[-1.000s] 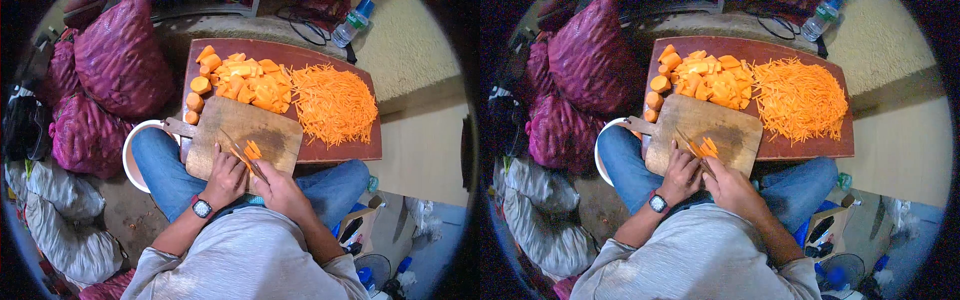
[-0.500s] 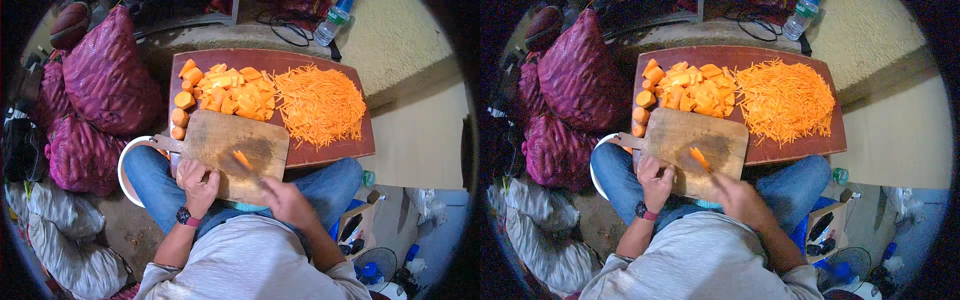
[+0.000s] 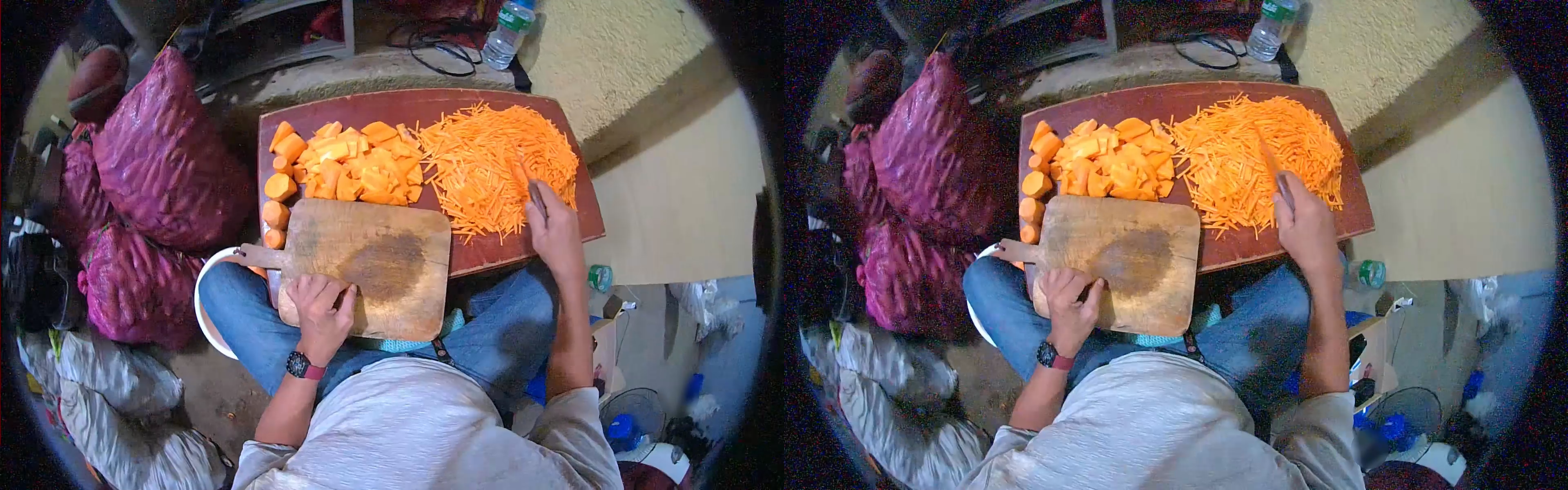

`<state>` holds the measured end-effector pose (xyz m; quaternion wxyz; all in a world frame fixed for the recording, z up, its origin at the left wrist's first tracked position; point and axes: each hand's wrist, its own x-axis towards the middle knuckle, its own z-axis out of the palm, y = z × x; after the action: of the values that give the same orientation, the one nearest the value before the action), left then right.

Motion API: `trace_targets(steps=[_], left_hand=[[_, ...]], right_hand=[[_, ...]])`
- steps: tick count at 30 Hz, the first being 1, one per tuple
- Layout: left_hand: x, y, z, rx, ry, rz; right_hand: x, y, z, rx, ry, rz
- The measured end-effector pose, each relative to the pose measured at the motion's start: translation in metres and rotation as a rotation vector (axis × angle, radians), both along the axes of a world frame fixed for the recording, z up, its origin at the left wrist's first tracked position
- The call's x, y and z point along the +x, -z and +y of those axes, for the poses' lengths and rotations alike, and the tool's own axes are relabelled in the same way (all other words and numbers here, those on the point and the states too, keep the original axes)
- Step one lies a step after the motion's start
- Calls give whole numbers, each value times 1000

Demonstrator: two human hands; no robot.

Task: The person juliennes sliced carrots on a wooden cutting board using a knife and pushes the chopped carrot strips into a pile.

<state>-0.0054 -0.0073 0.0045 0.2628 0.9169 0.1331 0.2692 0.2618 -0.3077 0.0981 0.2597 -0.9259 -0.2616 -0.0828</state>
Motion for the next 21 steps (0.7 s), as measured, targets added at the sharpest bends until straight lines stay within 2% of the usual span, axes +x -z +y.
trace_targets(steps=[4,9,14,17,21], left_hand=[[9,0,-4,-65,52,6],[59,-41,-31,-5,215,-38],[172,-66,-60,187,414,-179],[248,-56,-77,191,459,-193],[324,-39,-88,394,541,-81]], right_hand=[[-4,23,4,-24,-71,-139],[-14,47,6,-80,-128,-228],[-17,52,-4,-142,-158,-272],[-16,52,-5,-106,-154,-285],[-13,56,-12,-98,-121,-254]])
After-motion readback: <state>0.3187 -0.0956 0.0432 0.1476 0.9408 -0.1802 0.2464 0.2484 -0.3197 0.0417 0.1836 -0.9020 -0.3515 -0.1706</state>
